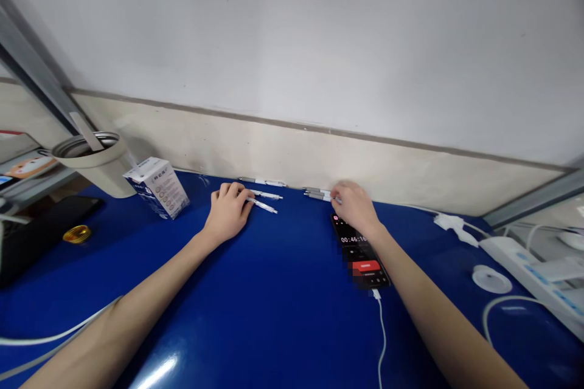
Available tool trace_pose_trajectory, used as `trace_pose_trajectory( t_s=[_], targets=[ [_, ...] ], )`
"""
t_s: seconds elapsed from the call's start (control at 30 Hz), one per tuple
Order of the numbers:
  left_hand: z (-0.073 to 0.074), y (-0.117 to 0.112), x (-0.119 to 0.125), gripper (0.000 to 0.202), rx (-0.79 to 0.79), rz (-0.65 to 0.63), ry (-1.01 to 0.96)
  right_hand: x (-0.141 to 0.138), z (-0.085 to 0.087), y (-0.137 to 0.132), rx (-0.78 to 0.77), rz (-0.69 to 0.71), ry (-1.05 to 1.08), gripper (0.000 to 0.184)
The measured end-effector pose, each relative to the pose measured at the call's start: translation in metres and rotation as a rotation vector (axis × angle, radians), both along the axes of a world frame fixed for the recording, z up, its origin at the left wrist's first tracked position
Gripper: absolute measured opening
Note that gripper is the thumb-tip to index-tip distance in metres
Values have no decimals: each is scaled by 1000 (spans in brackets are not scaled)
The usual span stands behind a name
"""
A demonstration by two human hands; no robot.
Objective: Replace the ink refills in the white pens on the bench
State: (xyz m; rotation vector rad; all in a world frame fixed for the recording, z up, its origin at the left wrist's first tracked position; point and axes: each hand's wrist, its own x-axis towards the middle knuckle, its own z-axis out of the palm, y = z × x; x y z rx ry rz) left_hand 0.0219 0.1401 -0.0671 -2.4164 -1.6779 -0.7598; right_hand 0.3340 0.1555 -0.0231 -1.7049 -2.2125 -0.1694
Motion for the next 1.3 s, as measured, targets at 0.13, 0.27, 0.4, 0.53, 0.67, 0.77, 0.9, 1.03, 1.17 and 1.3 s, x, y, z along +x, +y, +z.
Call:
trace_pose_trajectory(
  t_s=[0.13,0.27,0.4,0.53,0.67,0.77,0.9,1.03,1.17,1.3],
  targets=[
    [1,1,-1,18,-25,-87,-9,-23,10,-14,-1,80,41,16],
    [7,-10,5,19,-74,-264,12,-63,9,-45,-81,313,151,15],
    [10,-31,15,22,-98,-386,34,-97,-3,-76,-140,394,94,26],
    [11,-44,18,20,-110,-481,-66,-111,-17,-89,-233,305,94,22],
    [13,-46,13,15,-190,-555,-214,-111,-25,-91,-230,249,75,23],
    [14,-44,9,16,-226,-543,-243,-109,-28,-90,-222,227,95,24],
    [14,-44,8,16,-233,-523,-181,-106,-32,-89,-213,220,151,28],
    [11,-45,9,23,-207,-501,-66,-104,-35,-89,-191,252,186,30],
    [9,-44,9,28,-240,-510,-23,-103,-37,-89,-161,268,178,33],
    [8,-43,9,32,-275,-507,-20,-102,-36,-89,-135,280,158,35]
  ],
)
